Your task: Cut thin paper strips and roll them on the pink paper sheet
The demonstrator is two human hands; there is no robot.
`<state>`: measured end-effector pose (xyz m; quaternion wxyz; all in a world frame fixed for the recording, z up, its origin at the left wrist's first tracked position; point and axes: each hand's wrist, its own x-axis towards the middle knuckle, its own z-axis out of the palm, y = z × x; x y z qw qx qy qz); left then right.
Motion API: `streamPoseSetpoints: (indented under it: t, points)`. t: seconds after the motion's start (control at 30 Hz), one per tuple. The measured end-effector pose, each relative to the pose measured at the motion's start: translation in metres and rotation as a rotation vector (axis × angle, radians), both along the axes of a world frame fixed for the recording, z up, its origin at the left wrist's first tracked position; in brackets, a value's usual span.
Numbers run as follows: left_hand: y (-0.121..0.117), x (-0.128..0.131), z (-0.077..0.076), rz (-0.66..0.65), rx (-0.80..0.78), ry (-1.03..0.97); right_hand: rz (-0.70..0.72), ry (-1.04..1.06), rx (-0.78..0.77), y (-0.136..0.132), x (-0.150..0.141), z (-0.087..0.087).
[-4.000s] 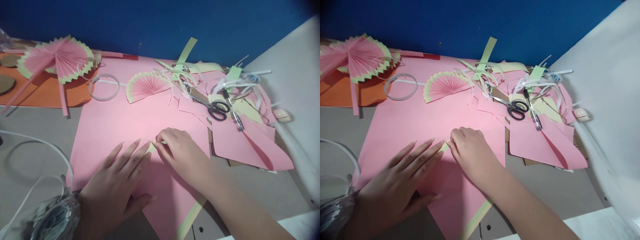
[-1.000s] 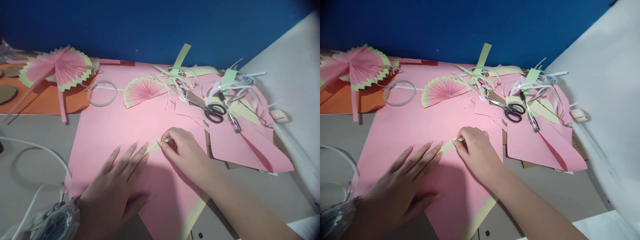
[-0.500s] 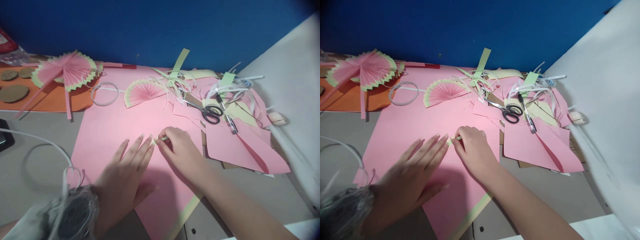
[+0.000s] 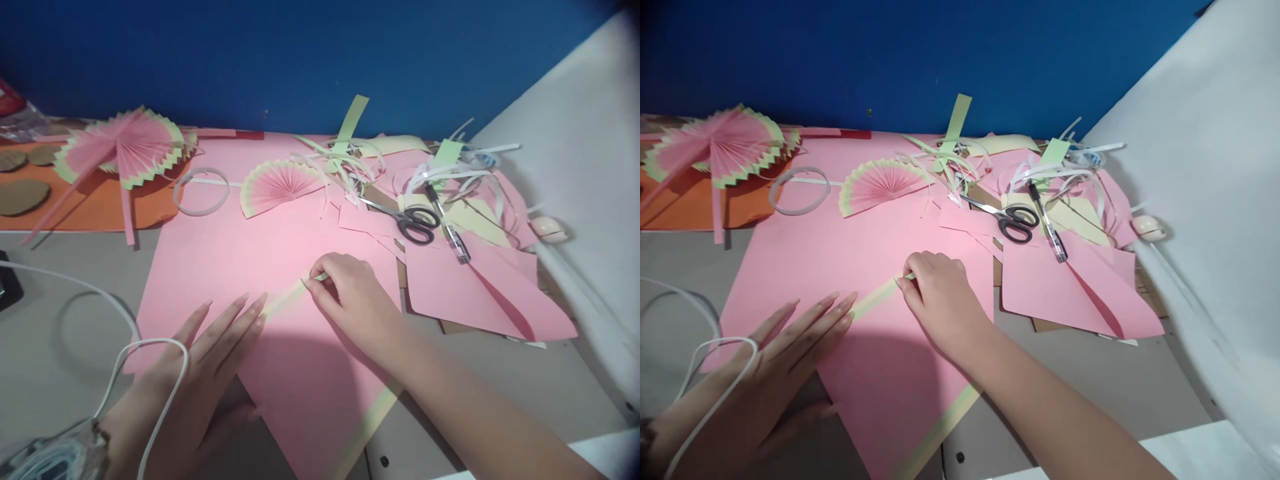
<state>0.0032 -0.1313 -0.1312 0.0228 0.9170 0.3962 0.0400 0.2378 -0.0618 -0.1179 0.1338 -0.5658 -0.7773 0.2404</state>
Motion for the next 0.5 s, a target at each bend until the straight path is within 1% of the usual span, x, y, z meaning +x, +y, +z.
streamPoseSetpoints:
  t: [0.1, 0.17, 0.2, 0.27, 0.37, 0.43, 0.5]
  points:
    - [-0.004, -0.003, 0.003, -0.052, 0.029, 0.0, 0.0, 0.004, 0.004, 0.0, 0.0, -0.001]
    - [-0.002, 0.002, 0.005, -0.037, 0.036, -0.003, 0.002, 0.001, 0.018, 0.0, -0.001, -0.002]
    - [0.002, 0.007, 0.005, -0.008, 0.032, -0.001, 0.005, -0.001, 0.026, 0.0, -0.001, -0.002]
    - [0.012, 0.02, 0.005, -0.061, 0.002, 0.009, 0.009, -0.003, 0.042, -0.001, -0.001, -0.003]
    - [0.029, 0.037, 0.003, -0.081, -0.052, 0.019, 0.011, -0.009, 0.065, -0.001, 0.0, -0.004]
    - [0.035, 0.042, 0.002, -0.084, -0.072, 0.015, 0.012, -0.014, 0.073, -0.001, 0.0, -0.004]
    - [0.034, 0.04, 0.002, -0.064, -0.076, 0.005, 0.013, -0.01, 0.07, -0.001, 0.0, -0.005]
